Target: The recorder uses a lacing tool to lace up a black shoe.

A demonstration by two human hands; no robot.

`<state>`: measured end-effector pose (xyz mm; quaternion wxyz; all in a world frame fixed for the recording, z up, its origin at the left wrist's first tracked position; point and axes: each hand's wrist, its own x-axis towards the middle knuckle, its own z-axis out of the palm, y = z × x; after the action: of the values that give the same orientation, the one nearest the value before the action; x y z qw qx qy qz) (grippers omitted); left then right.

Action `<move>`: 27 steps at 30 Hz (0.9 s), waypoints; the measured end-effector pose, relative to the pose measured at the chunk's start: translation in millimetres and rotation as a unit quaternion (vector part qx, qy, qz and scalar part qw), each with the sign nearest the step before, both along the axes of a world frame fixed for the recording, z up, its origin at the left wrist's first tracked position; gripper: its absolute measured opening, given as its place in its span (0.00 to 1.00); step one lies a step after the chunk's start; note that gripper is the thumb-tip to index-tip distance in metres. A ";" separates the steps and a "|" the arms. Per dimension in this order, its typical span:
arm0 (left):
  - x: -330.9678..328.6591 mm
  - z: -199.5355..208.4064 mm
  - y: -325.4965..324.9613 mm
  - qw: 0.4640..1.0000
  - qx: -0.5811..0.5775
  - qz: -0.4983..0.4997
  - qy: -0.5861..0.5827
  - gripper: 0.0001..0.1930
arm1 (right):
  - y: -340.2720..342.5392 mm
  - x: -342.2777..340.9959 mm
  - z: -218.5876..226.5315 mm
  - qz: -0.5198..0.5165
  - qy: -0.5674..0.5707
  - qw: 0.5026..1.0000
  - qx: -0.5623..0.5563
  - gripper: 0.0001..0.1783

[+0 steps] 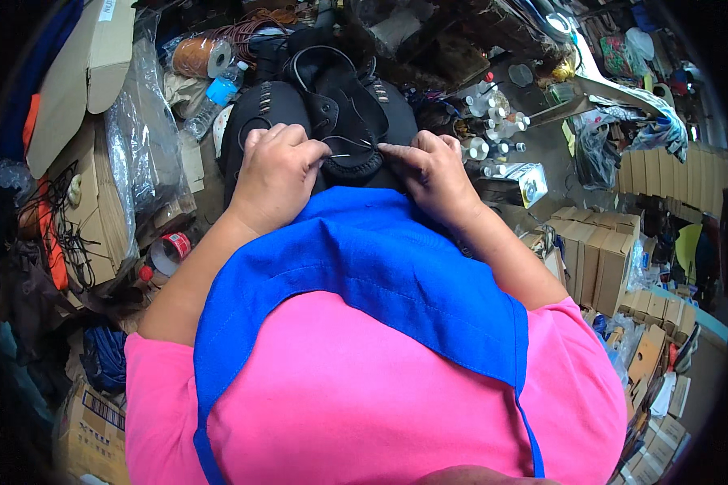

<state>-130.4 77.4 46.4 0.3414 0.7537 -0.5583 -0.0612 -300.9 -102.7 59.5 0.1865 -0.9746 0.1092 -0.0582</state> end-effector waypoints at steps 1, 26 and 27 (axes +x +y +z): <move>-0.7 -2.3 0.0 0.997 0.013 0.011 -0.069 0.07 | -4.7 -0.4 -2.6 -0.001 0.018 0.999 0.029 0.19; 0.4 -9.4 -17.9 0.994 0.028 0.019 -0.100 0.09 | -36.8 8.3 0.9 0.067 0.056 0.993 0.080 0.17; 1.4 -8.8 -20.1 0.998 0.000 0.011 -0.057 0.09 | -36.8 7.4 -0.5 0.061 0.049 0.992 0.094 0.19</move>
<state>-129.0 57.3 37.6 0.3094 0.7621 -0.5686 -0.0141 -293.5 -139.5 59.0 0.2748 -0.9593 0.0631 0.0119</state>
